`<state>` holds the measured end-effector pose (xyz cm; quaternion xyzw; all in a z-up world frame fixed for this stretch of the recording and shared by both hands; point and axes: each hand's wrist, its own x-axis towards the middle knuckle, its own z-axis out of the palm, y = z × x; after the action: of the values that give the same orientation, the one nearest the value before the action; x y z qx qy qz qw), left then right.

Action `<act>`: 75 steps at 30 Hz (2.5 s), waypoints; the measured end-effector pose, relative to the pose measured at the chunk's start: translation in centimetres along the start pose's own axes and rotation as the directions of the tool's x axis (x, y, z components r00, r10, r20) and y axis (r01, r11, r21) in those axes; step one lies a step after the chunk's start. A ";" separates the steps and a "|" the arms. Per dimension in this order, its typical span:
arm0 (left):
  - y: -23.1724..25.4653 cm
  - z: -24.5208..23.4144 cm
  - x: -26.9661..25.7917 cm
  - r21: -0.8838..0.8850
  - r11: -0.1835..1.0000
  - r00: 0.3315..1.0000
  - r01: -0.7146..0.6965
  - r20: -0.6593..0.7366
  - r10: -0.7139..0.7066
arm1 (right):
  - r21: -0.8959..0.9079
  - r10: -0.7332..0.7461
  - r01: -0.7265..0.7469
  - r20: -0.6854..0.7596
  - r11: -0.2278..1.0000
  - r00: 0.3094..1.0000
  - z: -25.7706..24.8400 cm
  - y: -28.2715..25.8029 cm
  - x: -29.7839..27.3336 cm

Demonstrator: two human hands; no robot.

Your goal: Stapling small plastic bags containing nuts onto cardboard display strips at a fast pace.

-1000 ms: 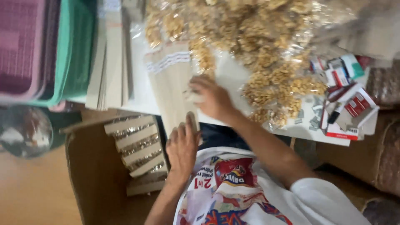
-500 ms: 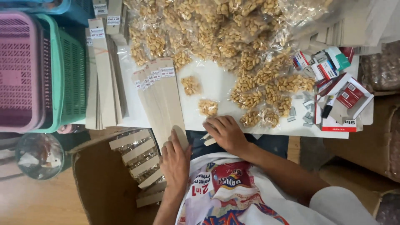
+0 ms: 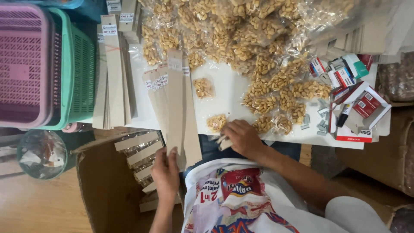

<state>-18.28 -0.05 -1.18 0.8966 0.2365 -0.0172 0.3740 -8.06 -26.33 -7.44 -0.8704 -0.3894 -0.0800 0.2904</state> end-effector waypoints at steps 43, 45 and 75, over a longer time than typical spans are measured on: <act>10.9 2.0 8.3 -0.549 0.754 0.933 -0.360 -0.199 0.300 | 0.962 0.551 -0.172 0.028 0.212 0.834 -7.3 -4.2 22.1; 9.3 3.6 8.2 -0.564 0.727 0.920 -0.392 -0.241 0.309 | 0.977 0.605 -0.181 0.077 0.112 0.792 -7.3 -5.0 22.4; 12.6 2.0 11.5 -0.869 0.386 0.946 0.309 0.324 -0.026 | 0.523 0.110 -0.104 0.018 0.846 0.994 -8.0 2.5 17.6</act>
<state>-2.23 -4.32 3.35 0.5071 0.2464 -0.0399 0.8250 6.52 -21.10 4.43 -0.7785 -0.3455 0.0398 0.5225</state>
